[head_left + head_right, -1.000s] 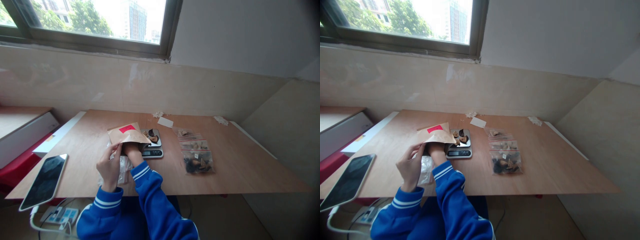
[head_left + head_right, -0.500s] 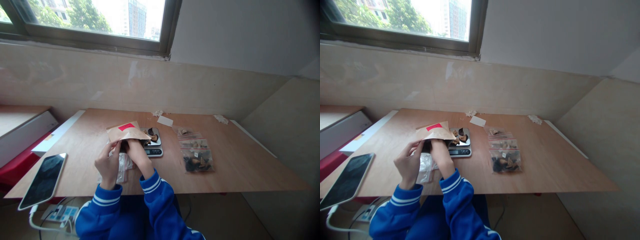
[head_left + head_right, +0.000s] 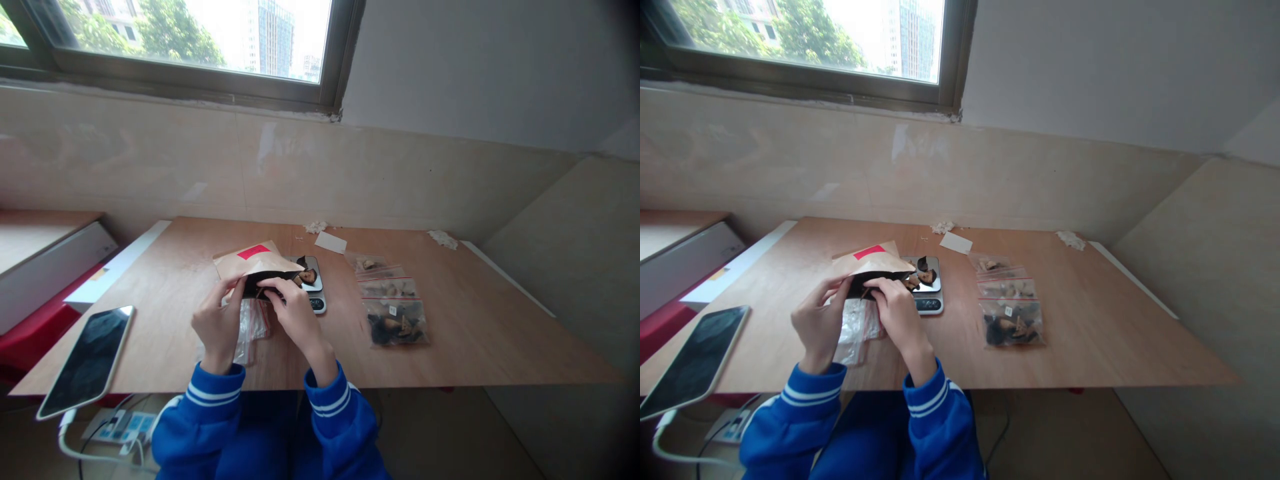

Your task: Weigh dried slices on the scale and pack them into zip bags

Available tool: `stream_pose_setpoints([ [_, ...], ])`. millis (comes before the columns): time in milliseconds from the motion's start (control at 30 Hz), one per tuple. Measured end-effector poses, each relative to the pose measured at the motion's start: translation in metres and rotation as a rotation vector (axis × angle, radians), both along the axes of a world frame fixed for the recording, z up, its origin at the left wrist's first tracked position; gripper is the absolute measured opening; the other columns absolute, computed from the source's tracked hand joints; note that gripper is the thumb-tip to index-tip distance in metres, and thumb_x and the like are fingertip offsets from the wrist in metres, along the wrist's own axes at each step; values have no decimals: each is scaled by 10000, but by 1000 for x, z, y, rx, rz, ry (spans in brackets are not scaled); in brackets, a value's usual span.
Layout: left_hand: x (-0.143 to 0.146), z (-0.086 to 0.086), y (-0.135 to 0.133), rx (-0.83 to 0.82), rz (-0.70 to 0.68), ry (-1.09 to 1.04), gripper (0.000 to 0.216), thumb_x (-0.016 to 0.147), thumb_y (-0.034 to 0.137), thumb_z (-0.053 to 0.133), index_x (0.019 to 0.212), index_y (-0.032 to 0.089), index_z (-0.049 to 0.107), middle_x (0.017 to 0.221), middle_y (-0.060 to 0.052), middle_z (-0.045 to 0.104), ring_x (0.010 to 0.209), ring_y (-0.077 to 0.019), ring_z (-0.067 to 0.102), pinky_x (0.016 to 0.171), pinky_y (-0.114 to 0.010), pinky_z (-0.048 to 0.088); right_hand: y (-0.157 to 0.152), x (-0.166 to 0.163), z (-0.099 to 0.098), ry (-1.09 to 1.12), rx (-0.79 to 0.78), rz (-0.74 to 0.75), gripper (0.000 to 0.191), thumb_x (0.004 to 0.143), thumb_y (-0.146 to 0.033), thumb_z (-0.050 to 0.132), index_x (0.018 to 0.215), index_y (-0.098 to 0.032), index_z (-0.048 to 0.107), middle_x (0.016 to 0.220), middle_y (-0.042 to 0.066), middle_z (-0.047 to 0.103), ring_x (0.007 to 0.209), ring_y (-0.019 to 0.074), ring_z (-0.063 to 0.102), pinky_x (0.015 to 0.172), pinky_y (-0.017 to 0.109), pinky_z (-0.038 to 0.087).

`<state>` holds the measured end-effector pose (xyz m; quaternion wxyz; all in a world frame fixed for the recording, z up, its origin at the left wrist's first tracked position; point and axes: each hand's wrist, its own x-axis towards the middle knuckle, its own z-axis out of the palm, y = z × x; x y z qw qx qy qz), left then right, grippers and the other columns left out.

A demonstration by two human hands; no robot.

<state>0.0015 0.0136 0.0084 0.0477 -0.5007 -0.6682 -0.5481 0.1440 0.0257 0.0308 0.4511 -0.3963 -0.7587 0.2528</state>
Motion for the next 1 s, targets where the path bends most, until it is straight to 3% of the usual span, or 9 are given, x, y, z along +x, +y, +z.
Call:
stream_pose_setpoints([
  [200,-1,9,6,-42,-6,-38,218,846,433,635,910,258,746,777,-9,751,759,-184,713,626,-232,452,-7,32,4,373,-139,114,183,885,-254,594,1026,-230,707,1038,40,731,984,182,686,881,321,559],
  [300,-4,16,12,-59,21,-28,201,839,433,644,893,269,748,769,-1,749,771,-194,718,621,-242,433,3,56,-1,465,-153,56,167,858,-282,637,1001,-231,708,1040,51,732,1002,194,682,898,339,552],
  [467,-10,25,19,-61,42,-27,208,848,440,634,893,273,750,760,0,745,770,-198,721,630,-253,428,53,84,-40,343,-87,-276,192,844,-277,599,972,-184,707,1012,83,733,963,214,683,898,358,532],
  [533,-12,26,19,-64,41,-32,214,850,445,631,903,275,750,754,1,742,761,-195,719,633,-253,432,76,88,-56,239,-89,-336,193,838,-255,564,939,-174,708,992,89,738,938,221,687,882,363,531],
  [767,-12,25,19,-58,39,-32,182,835,424,660,896,279,752,760,13,744,723,-176,711,622,-243,417,108,84,-80,41,-86,-258,247,863,-221,501,997,-185,705,1049,91,737,1002,217,677,924,369,502],
  [1000,-12,23,21,-56,40,-28,183,836,420,660,897,275,753,777,13,752,724,-175,713,628,-242,422,116,82,-90,329,-141,-192,278,856,-333,549,1021,-161,691,1074,125,722,996,232,682,907,378,528],
])
